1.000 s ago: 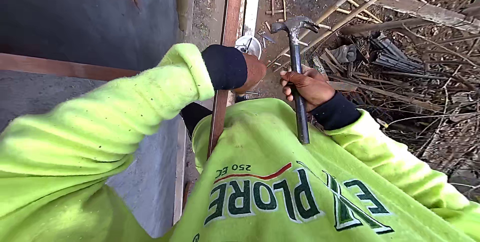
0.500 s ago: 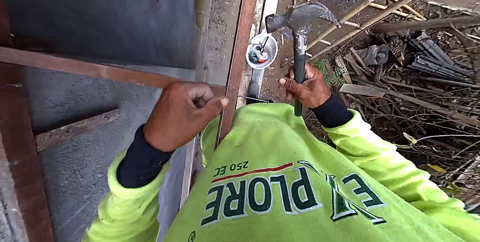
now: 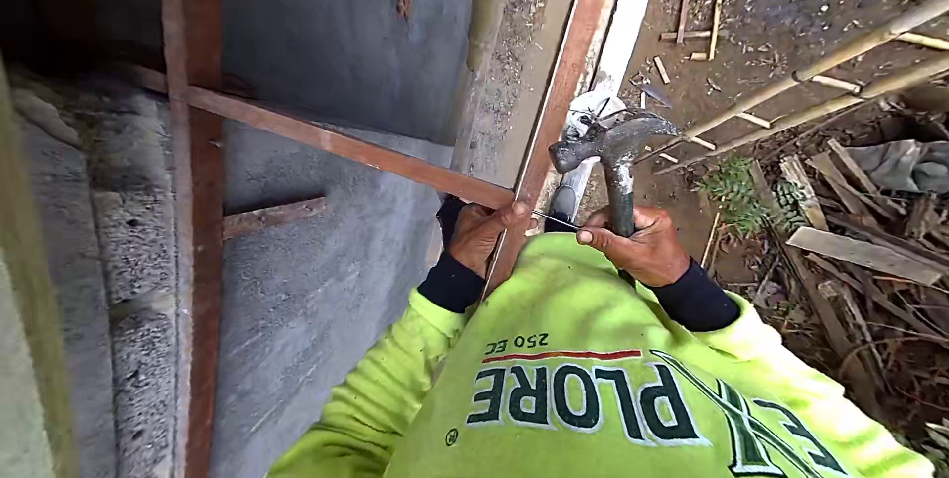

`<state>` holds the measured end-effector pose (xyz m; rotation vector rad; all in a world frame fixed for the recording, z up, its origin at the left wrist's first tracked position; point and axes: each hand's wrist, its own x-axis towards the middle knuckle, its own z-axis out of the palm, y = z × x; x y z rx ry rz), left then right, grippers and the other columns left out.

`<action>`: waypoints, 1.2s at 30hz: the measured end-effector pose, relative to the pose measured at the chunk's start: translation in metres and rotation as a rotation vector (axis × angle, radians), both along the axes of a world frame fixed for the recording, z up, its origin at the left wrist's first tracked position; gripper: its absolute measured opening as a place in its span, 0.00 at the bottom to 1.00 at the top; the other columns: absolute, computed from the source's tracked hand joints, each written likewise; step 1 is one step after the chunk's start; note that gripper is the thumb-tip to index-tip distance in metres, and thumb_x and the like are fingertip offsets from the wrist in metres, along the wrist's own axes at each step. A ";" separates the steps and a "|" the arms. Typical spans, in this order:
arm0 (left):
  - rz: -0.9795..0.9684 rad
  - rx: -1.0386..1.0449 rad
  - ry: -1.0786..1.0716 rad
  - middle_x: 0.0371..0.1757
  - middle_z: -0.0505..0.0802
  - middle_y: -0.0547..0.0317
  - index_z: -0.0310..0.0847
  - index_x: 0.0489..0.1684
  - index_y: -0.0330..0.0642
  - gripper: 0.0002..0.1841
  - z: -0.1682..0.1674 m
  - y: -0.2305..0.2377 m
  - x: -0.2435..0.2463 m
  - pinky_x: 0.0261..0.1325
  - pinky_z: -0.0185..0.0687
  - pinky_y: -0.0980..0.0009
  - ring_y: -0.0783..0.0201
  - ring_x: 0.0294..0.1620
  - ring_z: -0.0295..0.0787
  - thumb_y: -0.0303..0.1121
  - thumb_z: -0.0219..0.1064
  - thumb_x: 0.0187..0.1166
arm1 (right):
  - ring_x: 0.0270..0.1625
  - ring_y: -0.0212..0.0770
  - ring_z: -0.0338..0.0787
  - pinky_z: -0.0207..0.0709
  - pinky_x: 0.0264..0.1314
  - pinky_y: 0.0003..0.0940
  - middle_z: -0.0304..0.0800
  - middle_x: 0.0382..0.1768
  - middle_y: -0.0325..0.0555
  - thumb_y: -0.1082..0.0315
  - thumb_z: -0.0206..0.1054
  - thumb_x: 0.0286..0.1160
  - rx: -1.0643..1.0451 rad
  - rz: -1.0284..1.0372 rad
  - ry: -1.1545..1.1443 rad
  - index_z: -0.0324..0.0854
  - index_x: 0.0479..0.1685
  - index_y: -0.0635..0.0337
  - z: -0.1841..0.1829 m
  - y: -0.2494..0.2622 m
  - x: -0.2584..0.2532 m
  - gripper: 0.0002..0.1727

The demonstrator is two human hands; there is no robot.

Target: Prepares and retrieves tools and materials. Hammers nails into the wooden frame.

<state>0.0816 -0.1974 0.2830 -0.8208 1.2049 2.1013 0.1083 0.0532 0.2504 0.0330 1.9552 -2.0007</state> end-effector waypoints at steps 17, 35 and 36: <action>0.016 -0.112 0.002 0.42 0.96 0.46 0.84 0.49 0.33 0.14 0.024 -0.008 -0.011 0.42 0.93 0.68 0.59 0.39 0.95 0.28 0.77 0.68 | 0.26 0.22 0.83 0.79 0.33 0.21 0.90 0.25 0.42 0.58 0.69 0.80 0.131 0.236 0.329 0.90 0.37 0.66 0.002 -0.028 -0.041 0.17; -0.048 -0.145 0.057 0.40 0.98 0.52 0.86 0.42 0.43 0.17 0.019 -0.005 -0.011 0.36 0.95 0.68 0.61 0.35 0.97 0.40 0.83 0.60 | 0.24 0.23 0.82 0.79 0.29 0.22 0.89 0.24 0.42 0.66 0.70 0.78 0.069 0.374 0.369 0.89 0.40 0.68 0.001 -0.017 -0.059 0.11; -0.053 -0.151 0.052 0.41 0.98 0.52 0.86 0.43 0.43 0.16 0.019 -0.005 -0.013 0.36 0.95 0.68 0.61 0.36 0.97 0.39 0.81 0.62 | 0.23 0.23 0.81 0.78 0.28 0.22 0.89 0.24 0.42 0.66 0.70 0.78 0.068 0.372 0.371 0.89 0.40 0.68 0.000 -0.017 -0.061 0.10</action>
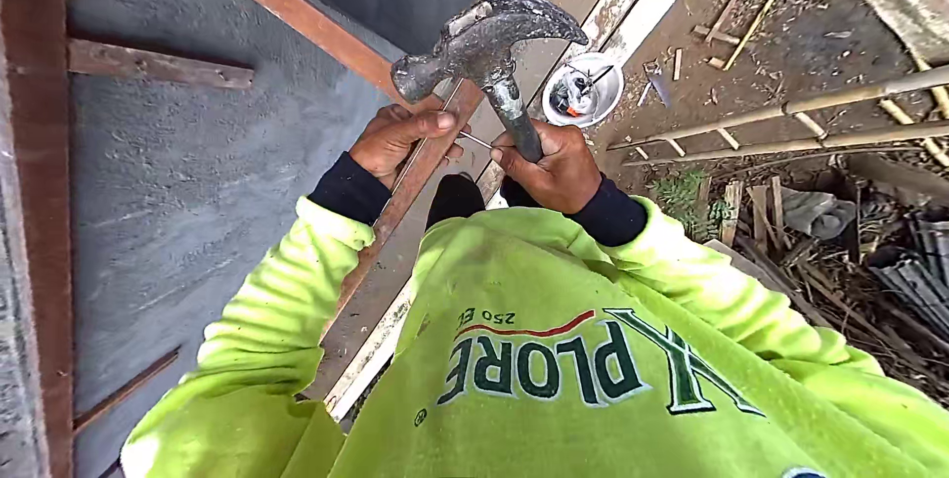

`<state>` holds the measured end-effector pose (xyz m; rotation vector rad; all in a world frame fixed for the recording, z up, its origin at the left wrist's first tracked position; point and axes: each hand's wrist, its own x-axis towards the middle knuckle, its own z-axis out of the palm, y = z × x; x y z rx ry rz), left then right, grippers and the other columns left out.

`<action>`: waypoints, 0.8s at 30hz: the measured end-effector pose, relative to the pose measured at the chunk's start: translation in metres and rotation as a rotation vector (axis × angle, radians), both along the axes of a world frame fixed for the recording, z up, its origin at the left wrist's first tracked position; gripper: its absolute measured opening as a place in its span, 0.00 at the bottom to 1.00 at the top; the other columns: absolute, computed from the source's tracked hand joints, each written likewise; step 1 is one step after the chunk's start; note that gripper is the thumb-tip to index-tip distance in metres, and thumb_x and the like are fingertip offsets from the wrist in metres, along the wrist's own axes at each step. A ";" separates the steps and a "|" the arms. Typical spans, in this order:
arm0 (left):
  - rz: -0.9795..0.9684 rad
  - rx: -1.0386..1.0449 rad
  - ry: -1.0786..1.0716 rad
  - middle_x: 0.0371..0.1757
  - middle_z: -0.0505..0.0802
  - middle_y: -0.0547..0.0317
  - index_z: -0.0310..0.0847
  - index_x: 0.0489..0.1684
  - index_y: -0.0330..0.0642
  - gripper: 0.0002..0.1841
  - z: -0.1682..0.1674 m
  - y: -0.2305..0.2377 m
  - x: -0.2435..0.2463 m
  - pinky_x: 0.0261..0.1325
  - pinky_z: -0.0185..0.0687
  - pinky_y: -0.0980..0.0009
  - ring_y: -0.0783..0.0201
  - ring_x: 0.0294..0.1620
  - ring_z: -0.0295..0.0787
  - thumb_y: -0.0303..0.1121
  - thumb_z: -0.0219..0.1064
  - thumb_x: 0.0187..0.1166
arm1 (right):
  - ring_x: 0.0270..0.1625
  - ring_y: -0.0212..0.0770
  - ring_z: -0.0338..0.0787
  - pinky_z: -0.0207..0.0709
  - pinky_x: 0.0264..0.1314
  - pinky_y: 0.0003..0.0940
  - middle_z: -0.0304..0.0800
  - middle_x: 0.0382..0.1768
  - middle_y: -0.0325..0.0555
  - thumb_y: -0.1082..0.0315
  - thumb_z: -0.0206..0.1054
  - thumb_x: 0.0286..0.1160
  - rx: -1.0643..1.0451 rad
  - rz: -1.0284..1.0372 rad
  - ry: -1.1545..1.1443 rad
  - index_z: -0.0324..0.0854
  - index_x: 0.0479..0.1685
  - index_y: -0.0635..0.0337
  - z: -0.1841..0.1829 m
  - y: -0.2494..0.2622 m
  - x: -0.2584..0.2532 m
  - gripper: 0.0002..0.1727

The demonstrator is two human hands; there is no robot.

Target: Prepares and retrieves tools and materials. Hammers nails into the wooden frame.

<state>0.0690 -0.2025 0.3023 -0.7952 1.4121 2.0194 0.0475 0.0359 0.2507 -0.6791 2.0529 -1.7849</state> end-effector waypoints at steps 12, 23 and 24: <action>-0.047 -0.058 -0.034 0.45 0.96 0.53 0.81 0.55 0.43 0.10 0.005 0.003 -0.003 0.36 0.93 0.70 0.62 0.38 0.96 0.36 0.64 0.84 | 0.25 0.19 0.80 0.78 0.29 0.19 0.88 0.28 0.37 0.67 0.71 0.78 -0.027 -0.003 0.067 0.88 0.42 0.67 0.000 0.001 -0.003 0.09; -0.085 -0.008 0.005 0.46 0.96 0.51 0.81 0.62 0.41 0.15 0.001 0.002 -0.009 0.35 0.91 0.71 0.61 0.38 0.95 0.41 0.64 0.87 | 0.21 0.18 0.79 0.78 0.24 0.20 0.85 0.25 0.25 0.66 0.72 0.77 0.000 -0.035 0.031 0.87 0.40 0.58 -0.001 -0.002 -0.005 0.05; -0.092 -0.001 0.016 0.46 0.96 0.51 0.80 0.63 0.42 0.15 -0.001 0.001 -0.009 0.34 0.91 0.71 0.61 0.38 0.96 0.41 0.63 0.87 | 0.22 0.18 0.80 0.78 0.25 0.20 0.85 0.25 0.25 0.66 0.72 0.78 0.016 -0.034 0.032 0.87 0.40 0.57 0.000 -0.001 -0.006 0.05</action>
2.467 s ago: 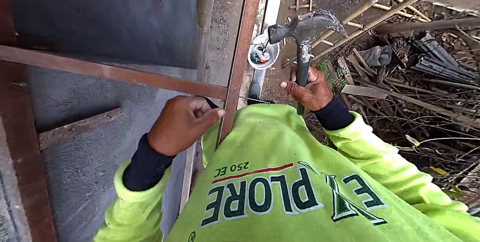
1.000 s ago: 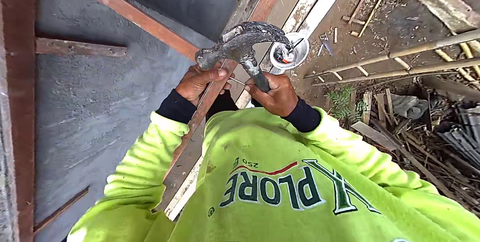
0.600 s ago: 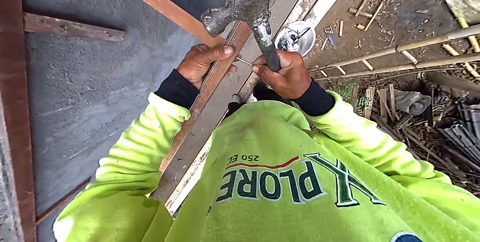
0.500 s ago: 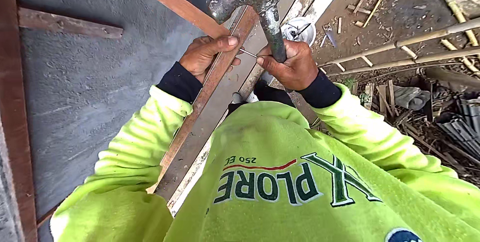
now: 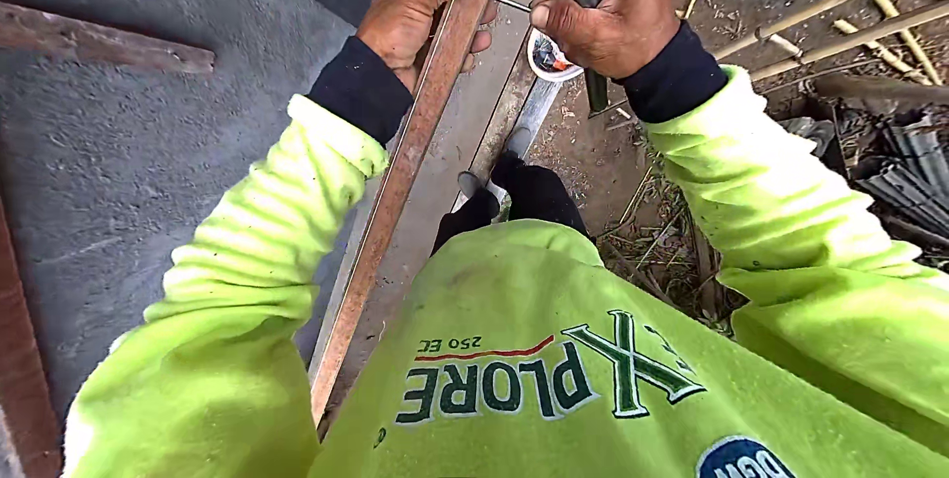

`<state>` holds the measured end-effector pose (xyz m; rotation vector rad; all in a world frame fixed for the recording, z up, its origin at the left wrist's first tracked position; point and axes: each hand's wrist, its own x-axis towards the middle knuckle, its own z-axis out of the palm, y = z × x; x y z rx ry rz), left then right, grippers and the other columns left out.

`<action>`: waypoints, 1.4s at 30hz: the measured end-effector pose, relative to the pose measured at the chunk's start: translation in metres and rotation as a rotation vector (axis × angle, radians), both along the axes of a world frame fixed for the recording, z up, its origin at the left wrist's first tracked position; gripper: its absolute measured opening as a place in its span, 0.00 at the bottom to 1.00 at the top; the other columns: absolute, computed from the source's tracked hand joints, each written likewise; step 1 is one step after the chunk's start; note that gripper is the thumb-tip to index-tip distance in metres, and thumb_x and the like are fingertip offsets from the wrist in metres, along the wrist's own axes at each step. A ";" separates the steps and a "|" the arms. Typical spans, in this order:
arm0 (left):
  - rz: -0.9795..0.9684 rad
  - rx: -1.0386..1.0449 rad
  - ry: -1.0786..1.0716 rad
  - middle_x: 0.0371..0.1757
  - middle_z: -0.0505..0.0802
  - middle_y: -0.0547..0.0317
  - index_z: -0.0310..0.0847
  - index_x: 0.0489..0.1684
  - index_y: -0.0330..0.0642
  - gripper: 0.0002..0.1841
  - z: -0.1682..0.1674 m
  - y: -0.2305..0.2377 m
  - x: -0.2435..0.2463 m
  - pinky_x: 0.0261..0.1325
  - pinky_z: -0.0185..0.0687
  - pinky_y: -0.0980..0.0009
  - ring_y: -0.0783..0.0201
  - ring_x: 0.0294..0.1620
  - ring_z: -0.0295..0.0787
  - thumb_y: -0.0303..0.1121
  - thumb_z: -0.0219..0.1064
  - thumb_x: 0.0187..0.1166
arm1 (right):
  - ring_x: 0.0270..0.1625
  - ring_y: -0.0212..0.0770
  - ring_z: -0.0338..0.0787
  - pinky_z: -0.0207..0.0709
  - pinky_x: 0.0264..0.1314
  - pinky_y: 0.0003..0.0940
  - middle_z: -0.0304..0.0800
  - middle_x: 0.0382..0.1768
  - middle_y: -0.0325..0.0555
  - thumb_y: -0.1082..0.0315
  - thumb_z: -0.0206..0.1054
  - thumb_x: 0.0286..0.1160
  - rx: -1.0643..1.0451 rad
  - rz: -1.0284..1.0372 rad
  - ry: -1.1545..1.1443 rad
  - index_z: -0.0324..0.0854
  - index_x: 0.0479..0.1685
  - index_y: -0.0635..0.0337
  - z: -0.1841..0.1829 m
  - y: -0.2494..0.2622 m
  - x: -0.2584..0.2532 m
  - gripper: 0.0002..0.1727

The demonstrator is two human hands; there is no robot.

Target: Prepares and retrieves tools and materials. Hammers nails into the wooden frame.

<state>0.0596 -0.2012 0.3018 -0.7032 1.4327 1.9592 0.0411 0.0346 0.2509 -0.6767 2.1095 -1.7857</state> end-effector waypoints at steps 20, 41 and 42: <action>-0.020 -0.025 0.015 0.47 0.95 0.51 0.80 0.56 0.46 0.12 -0.004 -0.004 0.007 0.34 0.93 0.67 0.60 0.37 0.95 0.41 0.60 0.85 | 0.22 0.21 0.74 0.70 0.27 0.21 0.82 0.23 0.35 0.64 0.71 0.78 0.050 0.072 0.061 0.87 0.37 0.62 0.003 0.001 -0.006 0.10; 0.102 0.079 -0.043 0.44 0.94 0.43 0.83 0.52 0.34 0.12 -0.005 -0.006 0.011 0.33 0.92 0.64 0.56 0.34 0.94 0.32 0.72 0.78 | 0.18 0.25 0.78 0.76 0.21 0.27 0.84 0.20 0.34 0.61 0.71 0.76 0.136 -0.103 0.044 0.89 0.37 0.58 0.009 -0.007 0.028 0.10; 0.111 0.078 -0.046 0.43 0.94 0.44 0.84 0.53 0.35 0.14 -0.007 -0.005 0.014 0.33 0.92 0.64 0.56 0.33 0.94 0.33 0.74 0.76 | 0.19 0.23 0.77 0.75 0.22 0.25 0.84 0.20 0.32 0.59 0.71 0.76 0.137 -0.104 0.041 0.89 0.37 0.57 0.007 -0.006 0.029 0.11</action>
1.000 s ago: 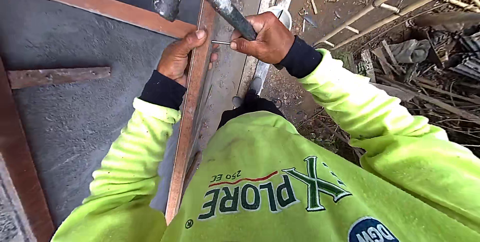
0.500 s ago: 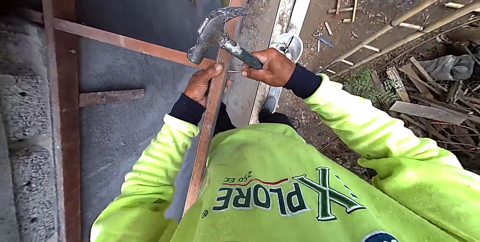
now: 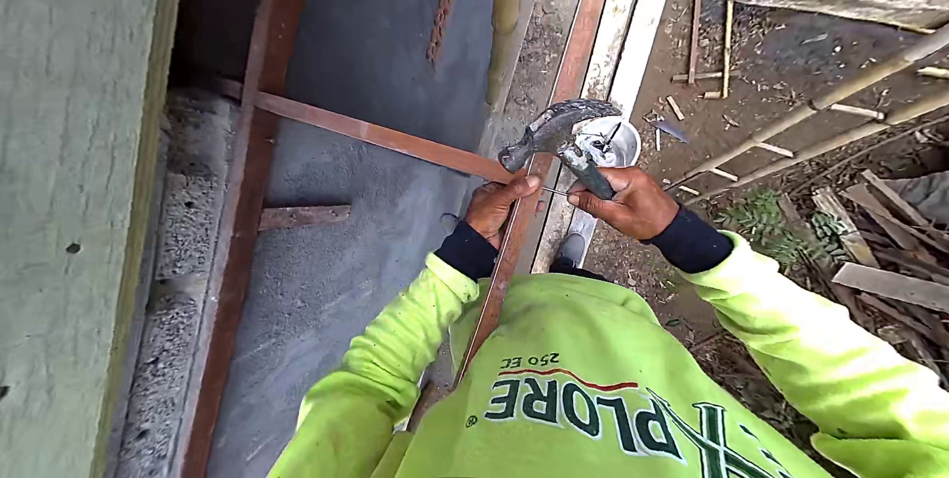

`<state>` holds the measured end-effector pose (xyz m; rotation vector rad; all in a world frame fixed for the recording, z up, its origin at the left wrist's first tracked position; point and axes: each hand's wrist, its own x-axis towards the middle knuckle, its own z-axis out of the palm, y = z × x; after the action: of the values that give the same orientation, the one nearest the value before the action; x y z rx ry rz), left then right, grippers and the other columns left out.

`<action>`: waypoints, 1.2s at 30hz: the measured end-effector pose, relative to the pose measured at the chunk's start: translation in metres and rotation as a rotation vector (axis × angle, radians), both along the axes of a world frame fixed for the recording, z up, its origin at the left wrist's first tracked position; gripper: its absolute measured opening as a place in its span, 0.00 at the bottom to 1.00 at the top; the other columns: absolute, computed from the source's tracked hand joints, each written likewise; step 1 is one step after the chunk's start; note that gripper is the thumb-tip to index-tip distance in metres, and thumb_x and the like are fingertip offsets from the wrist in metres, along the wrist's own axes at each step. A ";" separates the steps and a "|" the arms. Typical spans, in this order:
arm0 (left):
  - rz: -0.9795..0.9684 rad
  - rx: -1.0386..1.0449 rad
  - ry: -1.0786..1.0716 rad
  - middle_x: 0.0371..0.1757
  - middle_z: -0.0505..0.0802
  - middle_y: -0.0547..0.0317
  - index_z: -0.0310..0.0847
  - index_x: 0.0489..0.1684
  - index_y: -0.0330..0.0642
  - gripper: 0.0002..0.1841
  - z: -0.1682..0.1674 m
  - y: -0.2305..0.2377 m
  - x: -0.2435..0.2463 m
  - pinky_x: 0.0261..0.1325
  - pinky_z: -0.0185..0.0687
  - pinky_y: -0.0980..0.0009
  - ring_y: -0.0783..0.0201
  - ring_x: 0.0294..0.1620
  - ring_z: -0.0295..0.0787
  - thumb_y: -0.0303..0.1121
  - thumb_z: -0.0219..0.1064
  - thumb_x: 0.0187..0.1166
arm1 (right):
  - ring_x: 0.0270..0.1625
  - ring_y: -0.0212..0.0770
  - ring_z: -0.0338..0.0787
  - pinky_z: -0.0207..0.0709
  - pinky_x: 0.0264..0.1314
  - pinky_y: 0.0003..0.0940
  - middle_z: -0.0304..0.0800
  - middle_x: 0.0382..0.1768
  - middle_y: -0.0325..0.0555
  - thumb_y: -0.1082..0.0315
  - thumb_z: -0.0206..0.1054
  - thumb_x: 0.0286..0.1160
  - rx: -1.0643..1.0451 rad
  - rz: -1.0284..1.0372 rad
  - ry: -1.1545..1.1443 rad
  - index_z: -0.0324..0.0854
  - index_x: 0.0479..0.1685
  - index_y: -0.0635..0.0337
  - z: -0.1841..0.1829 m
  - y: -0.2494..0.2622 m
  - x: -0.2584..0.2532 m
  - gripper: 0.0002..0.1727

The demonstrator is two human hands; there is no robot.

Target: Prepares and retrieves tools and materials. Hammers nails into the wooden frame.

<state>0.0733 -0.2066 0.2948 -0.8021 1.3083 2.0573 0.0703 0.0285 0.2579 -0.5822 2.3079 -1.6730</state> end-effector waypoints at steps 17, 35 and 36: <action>-0.609 -1.148 0.774 0.44 0.96 0.55 0.91 0.47 0.40 0.15 0.060 -0.058 0.004 0.54 0.87 0.56 0.61 0.45 0.93 0.43 0.70 0.81 | 0.22 0.16 0.75 0.71 0.27 0.17 0.86 0.22 0.34 0.65 0.72 0.76 -0.104 -0.013 -0.044 0.90 0.37 0.64 -0.002 -0.001 -0.006 0.10; -1.407 -1.377 1.171 0.87 0.75 0.51 0.93 0.53 0.47 0.12 0.034 0.023 -0.021 0.79 0.29 0.14 0.33 0.93 0.50 0.36 0.62 0.86 | 0.18 0.21 0.79 0.75 0.23 0.19 0.86 0.19 0.34 0.68 0.73 0.75 -0.194 -0.016 -0.261 0.89 0.36 0.64 0.008 -0.006 -0.008 0.07; -1.413 -1.353 1.185 0.87 0.75 0.50 0.92 0.53 0.45 0.12 0.034 0.022 -0.020 0.78 0.29 0.13 0.32 0.93 0.49 0.35 0.62 0.86 | 0.19 0.20 0.80 0.76 0.25 0.19 0.87 0.21 0.35 0.67 0.73 0.75 -0.198 -0.023 -0.256 0.89 0.37 0.64 0.008 -0.007 -0.007 0.07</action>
<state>0.0529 -0.1850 0.3290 1.0308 2.6277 0.1061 0.0630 0.0218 0.2656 -0.3539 1.9943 -1.8786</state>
